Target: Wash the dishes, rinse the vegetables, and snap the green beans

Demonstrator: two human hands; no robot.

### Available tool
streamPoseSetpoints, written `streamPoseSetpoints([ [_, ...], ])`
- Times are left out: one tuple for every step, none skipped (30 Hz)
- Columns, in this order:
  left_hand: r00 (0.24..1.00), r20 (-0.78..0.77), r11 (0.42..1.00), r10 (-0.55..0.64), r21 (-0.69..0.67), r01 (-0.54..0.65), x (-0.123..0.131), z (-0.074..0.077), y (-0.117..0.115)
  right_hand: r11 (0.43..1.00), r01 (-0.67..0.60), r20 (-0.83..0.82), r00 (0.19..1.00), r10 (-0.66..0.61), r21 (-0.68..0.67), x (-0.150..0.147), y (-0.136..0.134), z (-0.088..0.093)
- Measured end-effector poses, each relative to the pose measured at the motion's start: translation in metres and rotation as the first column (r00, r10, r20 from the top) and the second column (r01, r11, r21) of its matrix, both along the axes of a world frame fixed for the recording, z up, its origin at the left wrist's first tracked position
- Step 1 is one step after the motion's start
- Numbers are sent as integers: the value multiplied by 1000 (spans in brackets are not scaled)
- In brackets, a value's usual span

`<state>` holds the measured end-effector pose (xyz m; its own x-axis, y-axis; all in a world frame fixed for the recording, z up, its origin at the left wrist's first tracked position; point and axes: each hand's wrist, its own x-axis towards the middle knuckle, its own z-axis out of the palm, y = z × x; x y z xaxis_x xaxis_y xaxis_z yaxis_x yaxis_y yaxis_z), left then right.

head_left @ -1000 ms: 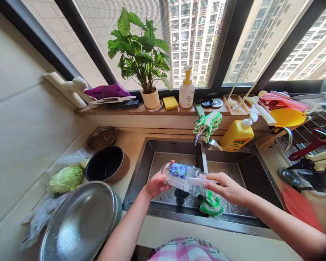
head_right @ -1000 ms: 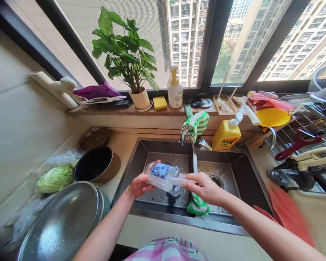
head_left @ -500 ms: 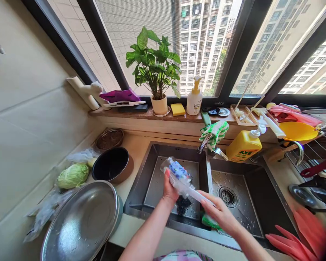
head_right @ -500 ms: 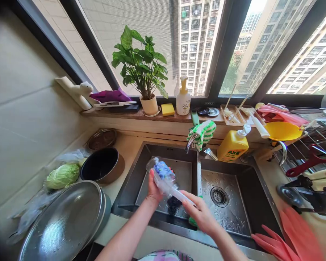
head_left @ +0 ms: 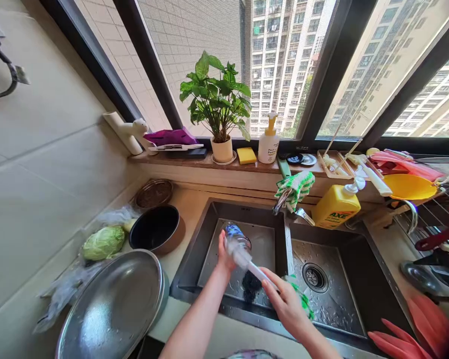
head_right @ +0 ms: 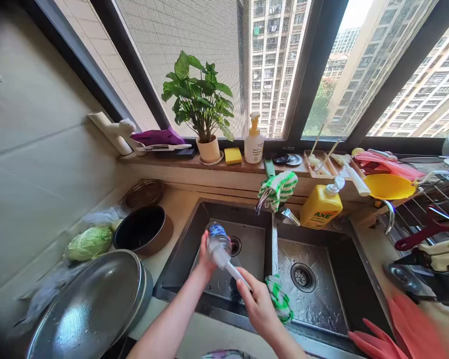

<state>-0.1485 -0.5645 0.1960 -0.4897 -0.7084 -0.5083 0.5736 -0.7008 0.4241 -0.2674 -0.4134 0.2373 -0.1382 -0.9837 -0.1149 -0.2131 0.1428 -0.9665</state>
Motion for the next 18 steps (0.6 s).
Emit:
streamPoseSetpoints([
  [999, 49, 1000, 19, -4, -19, -3, 0, 3, 999, 48, 36, 998, -47, -19, 4, -1, -4],
  [995, 92, 999, 39, -4, -38, -6, 0, 5, 995, 91, 76, 993, -88, -31, 7, -2, -7],
  [991, 125, 998, 57, -2, -57, -9, 1, 7, 993, 114, 116, 987, -110, -28, 10, -2, -9],
  [987, 142, 997, 77, -2, -77, -10, 2, 6, 994, 113, 158, 981, -110, -11, 11, -2, -11],
  [985, 146, 995, 95, -7, -95, -10, 3, 5, 995, 96, 205, 974, -99, 23, 11, 0, -12],
  [983, 147, 994, 111, -18, -109, -10, 4, 3, 995, 68, 255, 963, -83, 68, 12, 1, -12],
  [982, 150, 993, 115, -28, -112, -9, 4, 2, 993, 40, 306, 949, -73, 112, 12, 3, -11],
  [983, 150, 994, 108, -36, -104, -9, 4, 1, 989, 22, 348, 935, -73, 147, 13, 4, -10],
  [985, 146, 996, 88, -40, -83, -9, 4, 1, 985, 17, 374, 924, -81, 171, 13, 5, -10],
  [988, 138, 997, 66, -43, -60, -9, 5, 1, 983, 15, 377, 922, -85, 184, 12, 5, -9],
  [990, 131, 998, 44, -42, -38, -9, 5, 1, 983, 4, 350, 934, -69, 182, 10, 7, -9],
  [992, 124, 999, 35, -45, -30, -10, 5, 0, 986, -19, 285, 958, -29, 163, 7, 8, -9],
  [992, 120, 998, 48, -56, -42, -10, 6, -1, 990, -38, 177, 984, 13, 138, 3, 10, -10],
  [989, 124, 994, 82, -75, -73, -10, 7, -2, 992, -51, 37, 998, 47, 116, -1, 12, -10],
  [983, 135, 989, 127, -97, -115, -10, 7, -4, 994, -52, -116, 991, 63, 97, -5, 14, -11],
  [973, 151, 981, 174, -118, -157, -11, 7, -5, 996, -41, -249, 967, 61, 82, -7, 15, -11],
  [966, 162, 975, 203, -130, -183, -12, 7, -6, 998, -17, -335, 941, 39, 67, -7, 14, -11],
  [965, 164, 974, 204, -128, -184, -14, 6, -6, 998, 11, -355, 935, 11, 59, -5, 12, -11],
])
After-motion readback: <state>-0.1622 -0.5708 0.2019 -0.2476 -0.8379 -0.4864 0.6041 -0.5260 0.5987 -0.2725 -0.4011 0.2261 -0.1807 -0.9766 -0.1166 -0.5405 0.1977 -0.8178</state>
